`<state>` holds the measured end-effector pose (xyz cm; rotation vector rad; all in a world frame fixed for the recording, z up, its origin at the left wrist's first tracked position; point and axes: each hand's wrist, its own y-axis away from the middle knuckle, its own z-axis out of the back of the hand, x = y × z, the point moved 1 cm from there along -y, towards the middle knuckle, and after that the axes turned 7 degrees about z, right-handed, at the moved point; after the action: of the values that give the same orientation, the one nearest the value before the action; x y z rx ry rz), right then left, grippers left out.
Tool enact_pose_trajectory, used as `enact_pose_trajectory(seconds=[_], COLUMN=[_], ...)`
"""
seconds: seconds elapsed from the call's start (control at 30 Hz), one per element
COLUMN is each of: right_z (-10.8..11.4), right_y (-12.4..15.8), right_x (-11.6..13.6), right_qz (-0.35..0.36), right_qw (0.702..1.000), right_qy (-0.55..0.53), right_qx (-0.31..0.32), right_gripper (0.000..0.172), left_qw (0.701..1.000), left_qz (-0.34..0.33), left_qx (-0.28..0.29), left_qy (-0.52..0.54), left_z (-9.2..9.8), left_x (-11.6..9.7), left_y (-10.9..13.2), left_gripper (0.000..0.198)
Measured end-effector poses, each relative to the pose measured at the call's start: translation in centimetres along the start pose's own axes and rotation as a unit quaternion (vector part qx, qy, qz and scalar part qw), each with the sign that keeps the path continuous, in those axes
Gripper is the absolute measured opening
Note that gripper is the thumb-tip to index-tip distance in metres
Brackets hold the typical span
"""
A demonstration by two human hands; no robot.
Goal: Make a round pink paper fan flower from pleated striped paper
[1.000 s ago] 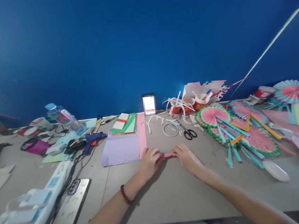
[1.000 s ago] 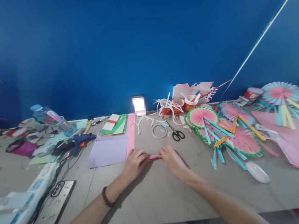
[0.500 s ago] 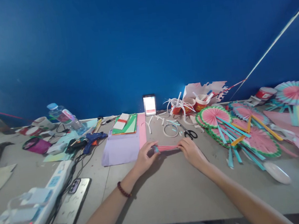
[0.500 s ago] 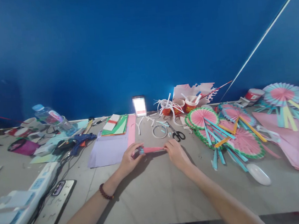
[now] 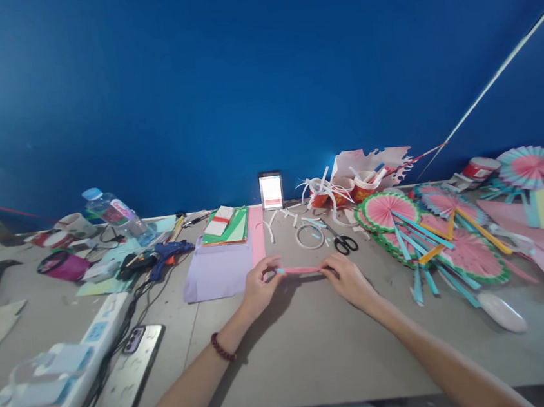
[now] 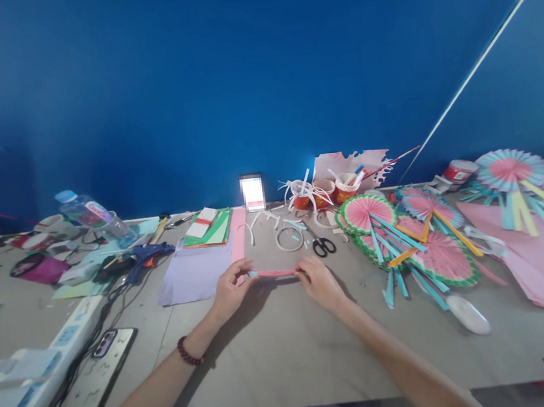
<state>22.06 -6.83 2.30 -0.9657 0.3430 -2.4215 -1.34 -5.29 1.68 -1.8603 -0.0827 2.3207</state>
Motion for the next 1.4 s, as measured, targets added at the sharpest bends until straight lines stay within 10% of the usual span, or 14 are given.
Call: enact_pose_trajectory(seconds=[0.17,0.37,0.5,0.73,1.0,1.4], right_z=[0.3,0.5,-0.5,-2.1,-2.8,-3.9], right_y=[-0.1,0.1,0.2,0.2,0.4,0.4], right_x=[1.1,3.0,3.5,3.1,3.2,2.4], right_qz=[-0.038,-0.083,-0.13,-0.194,-0.207,-0.219], right_qw=[0.993,0.935,0.893,0.891,0.867,0.84], right_qy=[-0.089,-0.298,-0.38,-0.381,-0.435,-0.494], right_qx=[0.068,0.171,0.202,0.155,0.131,0.046], right_gripper=[0.013,0.062,0.045,0.032,0.031,0.04], left_qw=[0.995,0.984,0.954,0.899,0.936,0.944], left_qz=[0.005,0.045,0.103,0.195,0.225,0.225], left_qx=[0.018,0.06,0.112,0.129,0.033,0.041], left_qy=[0.102,0.161,0.258,0.371,0.27,0.237], left_z=[0.4,0.3,-0.4,-1.7,-1.9,-2.5], left_x=[0.3,-0.1,-0.3,-0.8,-1.1,-0.8], left_y=[-0.5,-0.4,0.0,0.7,1.4,2.0], left_gripper=[0.047,0.055,0.064,0.048,0.032,0.034])
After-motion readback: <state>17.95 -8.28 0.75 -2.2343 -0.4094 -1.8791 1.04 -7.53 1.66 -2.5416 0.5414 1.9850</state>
